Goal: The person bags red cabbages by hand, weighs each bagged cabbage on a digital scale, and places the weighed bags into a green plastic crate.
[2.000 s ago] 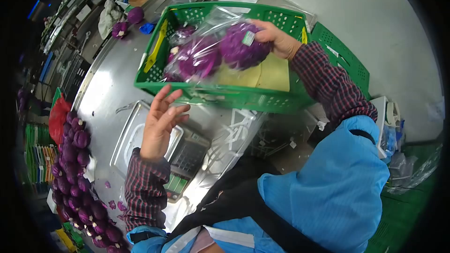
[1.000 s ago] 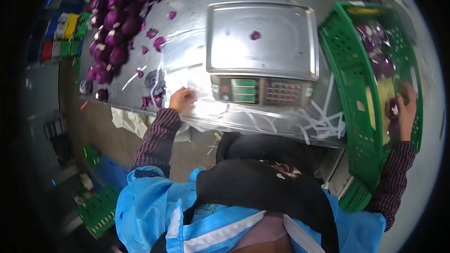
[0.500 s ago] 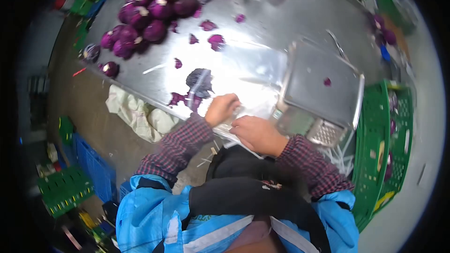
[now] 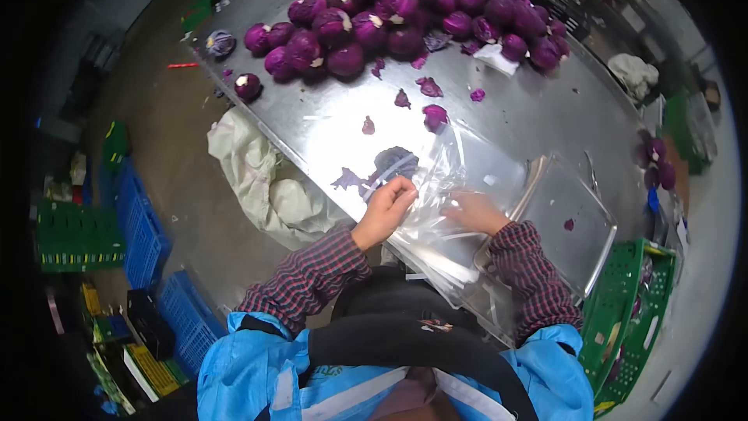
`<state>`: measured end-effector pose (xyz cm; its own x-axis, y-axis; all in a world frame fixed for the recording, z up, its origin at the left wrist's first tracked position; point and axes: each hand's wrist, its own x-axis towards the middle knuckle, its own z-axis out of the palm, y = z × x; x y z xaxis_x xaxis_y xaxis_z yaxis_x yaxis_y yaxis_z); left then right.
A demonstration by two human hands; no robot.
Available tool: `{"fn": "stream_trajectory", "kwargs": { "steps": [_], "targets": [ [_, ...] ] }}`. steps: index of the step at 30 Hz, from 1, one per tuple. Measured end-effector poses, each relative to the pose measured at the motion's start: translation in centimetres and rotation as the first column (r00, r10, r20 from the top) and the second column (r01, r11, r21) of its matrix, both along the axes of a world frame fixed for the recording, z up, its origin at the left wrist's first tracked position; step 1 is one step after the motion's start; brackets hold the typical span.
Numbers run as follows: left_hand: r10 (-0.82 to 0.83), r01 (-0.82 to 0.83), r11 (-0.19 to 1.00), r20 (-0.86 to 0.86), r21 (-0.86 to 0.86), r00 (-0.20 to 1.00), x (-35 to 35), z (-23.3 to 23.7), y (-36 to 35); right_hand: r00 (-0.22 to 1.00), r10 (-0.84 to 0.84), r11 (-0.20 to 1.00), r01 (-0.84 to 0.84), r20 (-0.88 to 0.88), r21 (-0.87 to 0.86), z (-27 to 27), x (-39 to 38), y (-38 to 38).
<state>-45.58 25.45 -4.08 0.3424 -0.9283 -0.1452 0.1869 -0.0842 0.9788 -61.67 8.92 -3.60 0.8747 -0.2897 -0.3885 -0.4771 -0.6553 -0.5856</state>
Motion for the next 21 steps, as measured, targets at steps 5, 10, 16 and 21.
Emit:
{"fn": "stream_trajectory", "kwargs": {
  "steps": [5,10,16,21],
  "targets": [
    [0.215,-0.208,0.976,-0.302,0.056,0.929,3.7,1.8,1.0,0.962,0.186,0.712,-0.272,0.2,0.648,6.0,3.1,-0.3],
    [0.255,-0.232,0.966,-0.305,0.112,0.918,7.8,1.0,1.9,0.864,-0.264,0.864,0.015,0.429,0.503,9.6,12.0,-4.6],
    [0.22,-0.162,0.97,-0.366,0.183,0.904,15.7,0.0,2.1,0.778,0.222,0.838,0.155,0.588,-0.522,6.2,33.6,-7.5],
    [0.245,-0.141,0.961,-0.506,0.237,0.827,20.6,-0.3,3.2,0.937,0.252,0.666,0.013,0.242,-0.746,3.0,47.3,-8.3]
  ]
}}
